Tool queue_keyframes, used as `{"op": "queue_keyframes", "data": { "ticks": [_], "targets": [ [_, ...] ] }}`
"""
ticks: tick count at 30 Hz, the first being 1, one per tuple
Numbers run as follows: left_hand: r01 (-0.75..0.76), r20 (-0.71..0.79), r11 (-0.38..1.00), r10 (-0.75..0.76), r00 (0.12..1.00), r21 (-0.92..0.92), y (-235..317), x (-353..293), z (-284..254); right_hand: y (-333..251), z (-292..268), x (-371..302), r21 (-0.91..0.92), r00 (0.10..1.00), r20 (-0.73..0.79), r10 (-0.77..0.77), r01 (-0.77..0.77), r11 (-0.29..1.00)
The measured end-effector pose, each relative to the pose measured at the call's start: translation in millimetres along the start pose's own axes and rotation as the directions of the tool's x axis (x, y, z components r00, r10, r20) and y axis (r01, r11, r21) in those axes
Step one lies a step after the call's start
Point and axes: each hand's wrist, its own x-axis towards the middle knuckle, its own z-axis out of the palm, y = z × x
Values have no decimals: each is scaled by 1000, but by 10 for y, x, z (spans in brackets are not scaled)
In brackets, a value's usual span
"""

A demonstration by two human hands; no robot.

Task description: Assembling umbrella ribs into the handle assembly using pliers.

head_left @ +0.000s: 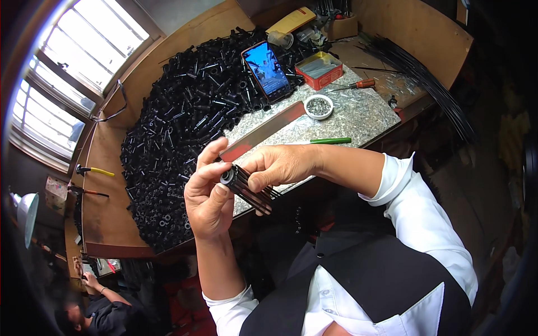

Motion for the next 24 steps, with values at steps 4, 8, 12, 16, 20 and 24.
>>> {"op": "queue_keyframes", "data": {
  "ticks": [4,8,12,16,20,24],
  "targets": [
    [29,109,999,-28,994,-15,13,17,-101,-45,65,-20,74,993,106,-53,45,996],
    [48,85,998,-43,995,-52,31,70,17,-68,58,-25,-6,993,25,-117,118,993],
    [126,-222,984,-96,970,125,177,93,37,-129,163,33,-328,888,-340,-308,195,924],
    [157,-345,850,30,938,502,227,6,134,-220,306,41,-785,786,-302,-540,117,609],
    [215,-373,698,81,924,684,212,-51,156,-57,287,85,-858,754,-247,-609,122,499],
    [183,-314,643,94,945,744,207,-148,71,57,266,99,-776,833,-236,-500,148,613]
  ]
}}
